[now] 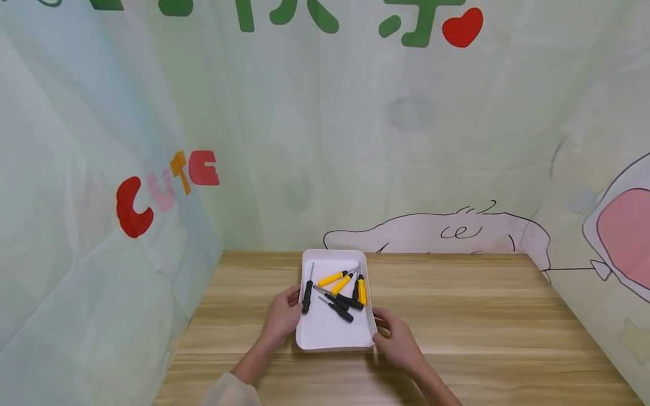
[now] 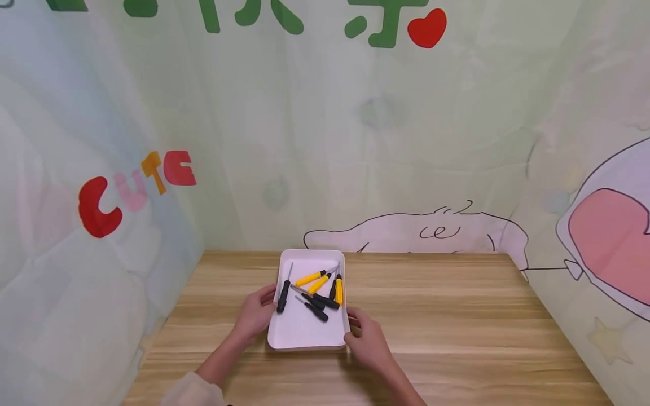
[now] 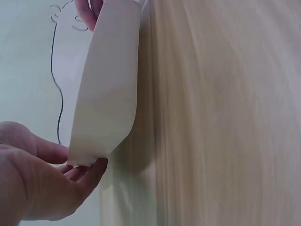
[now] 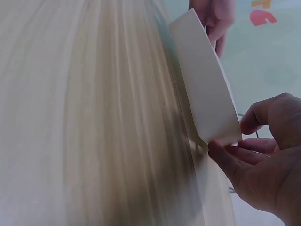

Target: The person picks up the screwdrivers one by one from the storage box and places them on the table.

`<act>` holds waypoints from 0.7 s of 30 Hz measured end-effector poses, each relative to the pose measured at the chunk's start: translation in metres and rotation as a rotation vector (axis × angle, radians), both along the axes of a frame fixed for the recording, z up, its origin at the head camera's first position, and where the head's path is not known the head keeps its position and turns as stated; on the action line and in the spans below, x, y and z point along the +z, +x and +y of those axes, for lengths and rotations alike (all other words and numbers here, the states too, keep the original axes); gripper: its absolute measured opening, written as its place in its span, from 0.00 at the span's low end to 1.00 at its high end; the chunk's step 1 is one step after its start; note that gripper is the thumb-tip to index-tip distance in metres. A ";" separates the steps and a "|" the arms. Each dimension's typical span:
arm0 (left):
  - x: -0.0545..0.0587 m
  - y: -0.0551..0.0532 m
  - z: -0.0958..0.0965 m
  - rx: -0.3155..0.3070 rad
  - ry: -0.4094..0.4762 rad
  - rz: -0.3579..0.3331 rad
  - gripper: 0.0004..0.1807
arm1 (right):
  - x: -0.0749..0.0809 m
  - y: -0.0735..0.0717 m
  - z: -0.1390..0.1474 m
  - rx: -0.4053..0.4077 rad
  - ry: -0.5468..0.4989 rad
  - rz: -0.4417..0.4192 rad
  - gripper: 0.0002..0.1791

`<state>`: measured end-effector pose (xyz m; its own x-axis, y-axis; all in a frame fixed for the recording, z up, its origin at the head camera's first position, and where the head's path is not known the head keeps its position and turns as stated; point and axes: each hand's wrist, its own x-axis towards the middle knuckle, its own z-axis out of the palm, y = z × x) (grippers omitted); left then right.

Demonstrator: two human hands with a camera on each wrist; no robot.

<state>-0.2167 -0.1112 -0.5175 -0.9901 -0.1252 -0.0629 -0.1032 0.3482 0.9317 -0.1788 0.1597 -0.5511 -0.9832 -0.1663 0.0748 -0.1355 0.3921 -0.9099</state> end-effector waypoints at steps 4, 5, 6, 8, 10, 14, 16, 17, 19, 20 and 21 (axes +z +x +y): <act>-0.002 0.003 0.015 -0.005 -0.002 -0.003 0.28 | 0.000 0.006 0.014 -0.025 -0.007 -0.004 0.31; -0.003 0.003 0.018 -0.005 0.005 -0.007 0.28 | 0.000 0.007 0.017 -0.031 -0.008 -0.006 0.30; -0.003 0.004 0.021 -0.004 0.012 -0.011 0.28 | -0.001 0.008 0.020 -0.034 -0.009 -0.005 0.31; -0.005 0.006 0.026 -0.008 0.019 -0.009 0.28 | -0.001 0.010 0.026 -0.041 -0.012 -0.006 0.31; -0.006 0.008 0.031 -0.011 0.027 -0.012 0.27 | -0.002 0.012 0.031 -0.049 0.005 -0.002 0.31; -0.010 0.010 0.038 -0.031 0.032 0.006 0.27 | -0.001 0.017 0.038 -0.070 0.068 -0.008 0.30; -0.012 0.011 0.040 -0.039 0.040 0.015 0.27 | -0.001 0.019 0.041 -0.078 0.088 -0.022 0.30; -0.013 0.011 0.041 -0.044 0.040 0.019 0.27 | -0.001 0.020 0.042 -0.079 0.091 -0.027 0.30; -0.016 0.011 0.043 -0.051 0.041 0.028 0.26 | -0.001 0.021 0.043 -0.083 0.095 -0.035 0.30; -0.017 0.011 0.043 -0.052 0.040 0.027 0.26 | -0.001 0.022 0.043 -0.084 0.093 -0.037 0.30; -0.019 0.010 0.043 -0.057 0.037 0.031 0.26 | -0.001 0.023 0.044 -0.085 0.093 -0.032 0.30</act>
